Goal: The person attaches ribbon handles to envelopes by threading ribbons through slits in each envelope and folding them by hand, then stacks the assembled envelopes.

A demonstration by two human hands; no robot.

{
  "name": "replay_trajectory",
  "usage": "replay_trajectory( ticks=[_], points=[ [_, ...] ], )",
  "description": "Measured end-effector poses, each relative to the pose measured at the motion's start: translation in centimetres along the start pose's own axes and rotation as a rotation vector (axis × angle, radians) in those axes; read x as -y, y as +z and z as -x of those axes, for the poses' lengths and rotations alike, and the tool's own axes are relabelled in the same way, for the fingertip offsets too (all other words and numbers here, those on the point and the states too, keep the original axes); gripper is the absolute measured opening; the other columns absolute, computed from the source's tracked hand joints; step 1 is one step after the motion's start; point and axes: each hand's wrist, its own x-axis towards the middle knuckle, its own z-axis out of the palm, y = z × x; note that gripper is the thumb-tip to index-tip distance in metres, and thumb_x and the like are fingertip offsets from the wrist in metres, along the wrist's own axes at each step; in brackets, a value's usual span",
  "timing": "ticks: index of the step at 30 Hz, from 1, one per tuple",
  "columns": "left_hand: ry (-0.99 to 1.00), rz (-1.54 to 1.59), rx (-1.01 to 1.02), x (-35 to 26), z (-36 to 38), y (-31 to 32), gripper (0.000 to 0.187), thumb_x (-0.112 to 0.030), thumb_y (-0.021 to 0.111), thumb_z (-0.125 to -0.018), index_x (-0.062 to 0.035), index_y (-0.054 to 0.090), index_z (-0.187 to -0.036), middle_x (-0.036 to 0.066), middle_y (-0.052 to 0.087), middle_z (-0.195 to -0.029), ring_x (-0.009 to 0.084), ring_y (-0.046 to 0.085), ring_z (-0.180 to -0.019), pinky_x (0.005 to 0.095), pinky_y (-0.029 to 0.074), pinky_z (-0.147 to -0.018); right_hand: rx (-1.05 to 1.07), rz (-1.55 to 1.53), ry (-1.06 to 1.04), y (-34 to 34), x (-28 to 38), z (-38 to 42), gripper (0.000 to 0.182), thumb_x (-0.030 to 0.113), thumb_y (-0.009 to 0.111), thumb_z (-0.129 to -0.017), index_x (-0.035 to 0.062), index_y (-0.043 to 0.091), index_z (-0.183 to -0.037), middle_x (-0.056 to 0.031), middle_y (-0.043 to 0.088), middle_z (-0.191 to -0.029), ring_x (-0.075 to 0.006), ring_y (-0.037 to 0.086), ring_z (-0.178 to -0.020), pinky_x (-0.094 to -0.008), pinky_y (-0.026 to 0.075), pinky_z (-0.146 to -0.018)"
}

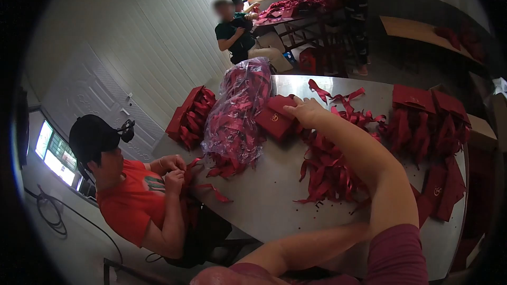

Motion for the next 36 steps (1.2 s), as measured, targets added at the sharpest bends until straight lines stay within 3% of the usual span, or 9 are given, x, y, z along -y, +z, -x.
replay_trajectory(
  ticks=[6, 12, 16, 18, 22, 24, 28, 31, 36],
  points=[
    [0.04, -0.614, -0.429, -11.2, -0.4, -0.7, 0.034, -0.012, 0.065, -0.081, 0.0004, 0.055, -0.111, 0.024, 0.065, -0.1, 0.0369, 0.064, -0.096, 0.0456, 0.051, -0.083, 0.236, -0.092, 0.101, -5.8, 1.2, 7.4, 0.038, 0.014, 0.062, -0.082, 0.0133, 0.063, -0.119, -0.0136, 0.065, -0.116, -0.0295, 0.066, -0.102, -0.0407, 0.055, -0.079],
    [-0.145, -0.549, -0.354, -9.2, -1.4, -0.9, 0.03, -0.011, 0.065, -0.079, 0.0021, 0.058, -0.105, 0.023, 0.066, -0.093, 0.0412, 0.064, -0.09, 0.0477, 0.051, -0.077, 0.282, -0.018, 0.134, -3.4, 1.5, 14.2, 0.016, 0.02, 0.06, -0.082, 0.0117, 0.073, -0.086, -0.0102, 0.068, -0.095, -0.0297, 0.068, -0.091, -0.0425, 0.056, -0.071],
    [-0.052, -0.424, -0.276, -7.6, -1.6, -1.3, 0.03, -0.008, 0.055, -0.081, 0.0033, 0.057, -0.109, 0.028, 0.064, -0.1, 0.0446, 0.062, -0.097, 0.0499, 0.049, -0.079, 0.201, 0.068, 0.097, -0.8, 1.2, 14.8, 0.016, 0.019, 0.061, -0.078, 0.0116, 0.072, -0.088, -0.0106, 0.068, -0.091, -0.0295, 0.068, -0.089, -0.0425, 0.056, -0.07],
    [-0.142, -0.442, -0.402, -7.0, -1.8, -1.1, 0.011, -0.008, 0.062, -0.081, 0.0028, 0.062, -0.083, 0.023, 0.066, -0.082, 0.0362, 0.067, -0.084, 0.0402, 0.051, -0.07, 0.145, 0.006, 0.132, -1.3, 1.3, 14.9, 0.015, 0.017, 0.061, -0.076, 0.0109, 0.072, -0.085, -0.0111, 0.068, -0.091, -0.029, 0.068, -0.088, -0.0426, 0.055, -0.07],
    [0.258, -0.41, -0.456, -7.4, -1.6, -1.2, 0.011, -0.007, 0.06, -0.085, 0.0026, 0.062, -0.09, 0.018, 0.068, -0.082, 0.031, 0.068, -0.081, 0.0369, 0.051, -0.067, 0.07, 0.046, 0.191, -3.9, 1.8, 14.7, 0.017, 0.02, 0.059, -0.079, 0.0105, 0.072, -0.086, -0.0113, 0.067, -0.092, -0.0281, 0.067, -0.086, -0.0428, 0.055, -0.074],
    [-0.079, 0.148, -0.34, -8.0, -1.7, -1.1, 0.023, -0.005, 0.06, -0.083, 0.0025, 0.061, -0.105, 0.015, 0.068, -0.099, 0.0224, 0.065, -0.09, 0.0354, 0.05, -0.079, -0.097, 0.027, 0.291, -5.5, 1.8, 14.4, 0.011, 0.016, 0.063, -0.075, 0.008, 0.07, -0.079, -0.013, 0.067, -0.088, -0.0305, 0.067, -0.086, -0.0441, 0.053, -0.069],
    [-0.165, 0.274, -0.208, -5.6, -2.6, -1.6, 0.022, -0.002, 0.06, -0.084, 0.0013, 0.062, -0.105, 0.008, 0.067, -0.098, 0.0138, 0.06, -0.09, 0.029, 0.047, -0.084, -0.462, -0.389, 0.35, -10.2, 1.7, 15.1, 0.012, 0.008, 0.065, -0.073, 0.0017, 0.065, -0.084, -0.015, 0.066, -0.085, -0.033, 0.065, -0.081, -0.0417, 0.051, -0.071],
    [-0.173, 0.388, -0.101, -6.6, -2.4, -2.1, 0.021, 0.0, 0.059, -0.084, 0.0011, 0.062, -0.104, 0.007, 0.066, -0.1, 0.0155, 0.06, -0.092, 0.0284, 0.045, -0.088, -0.443, -0.764, 0.434, -11.5, 0.8, 14.8, 0.011, 0.006, 0.065, -0.074, 0.0036, 0.066, -0.085, -0.0158, 0.067, -0.085, -0.0333, 0.065, -0.081, -0.0398, 0.051, -0.071],
    [-0.311, 0.429, -0.23, -10.5, -1.4, -1.4, 0.01, -0.006, 0.06, -0.09, -0.0028, 0.063, -0.099, 0.003, 0.066, -0.098, 0.0121, 0.059, -0.094, 0.0258, 0.044, -0.087, -0.44, -0.547, 0.396, -14.2, 0.7, 14.9, 0.011, 0.006, 0.066, -0.073, 0.0039, 0.066, -0.084, -0.0164, 0.067, -0.087, -0.0343, 0.065, -0.086, -0.0403, 0.051, -0.074]
  ],
)
